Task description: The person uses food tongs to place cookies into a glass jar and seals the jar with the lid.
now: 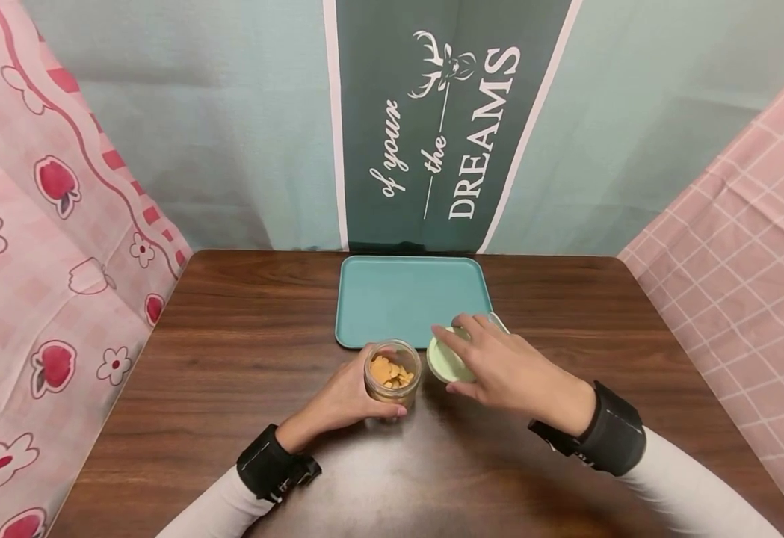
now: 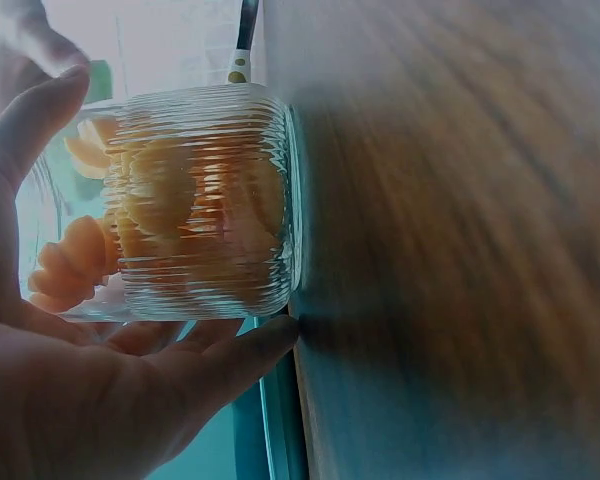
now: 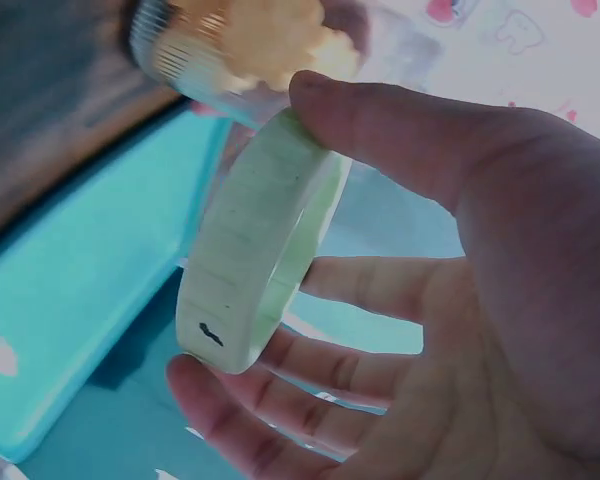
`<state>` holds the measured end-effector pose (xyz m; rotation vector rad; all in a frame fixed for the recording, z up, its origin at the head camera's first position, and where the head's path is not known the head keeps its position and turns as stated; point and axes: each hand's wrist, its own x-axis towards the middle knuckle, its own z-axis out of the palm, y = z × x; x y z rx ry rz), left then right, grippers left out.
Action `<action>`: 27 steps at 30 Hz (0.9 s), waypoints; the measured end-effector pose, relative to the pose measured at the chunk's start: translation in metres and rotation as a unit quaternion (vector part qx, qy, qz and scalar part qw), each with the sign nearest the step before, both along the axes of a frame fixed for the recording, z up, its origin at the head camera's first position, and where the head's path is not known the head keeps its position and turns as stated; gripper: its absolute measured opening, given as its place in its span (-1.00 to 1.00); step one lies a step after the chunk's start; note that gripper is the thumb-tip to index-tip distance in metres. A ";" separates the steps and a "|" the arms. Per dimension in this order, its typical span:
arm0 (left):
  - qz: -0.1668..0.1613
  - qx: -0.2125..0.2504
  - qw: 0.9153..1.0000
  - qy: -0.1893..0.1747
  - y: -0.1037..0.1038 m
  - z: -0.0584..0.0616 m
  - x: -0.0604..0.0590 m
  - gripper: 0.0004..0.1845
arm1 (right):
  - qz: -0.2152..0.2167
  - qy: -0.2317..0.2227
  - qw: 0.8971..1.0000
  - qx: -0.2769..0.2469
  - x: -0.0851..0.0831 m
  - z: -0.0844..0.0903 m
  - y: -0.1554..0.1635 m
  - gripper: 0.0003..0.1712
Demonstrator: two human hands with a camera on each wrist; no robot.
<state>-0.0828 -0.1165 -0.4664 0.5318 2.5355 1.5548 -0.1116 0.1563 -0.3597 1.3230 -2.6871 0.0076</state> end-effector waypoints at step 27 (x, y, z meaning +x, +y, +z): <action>-0.002 -0.008 1.000 -0.007 0.000 0.001 -0.003 -0.01 | 0.078 -0.060 0.994 0.036 -0.004 0.031 -0.057 -0.06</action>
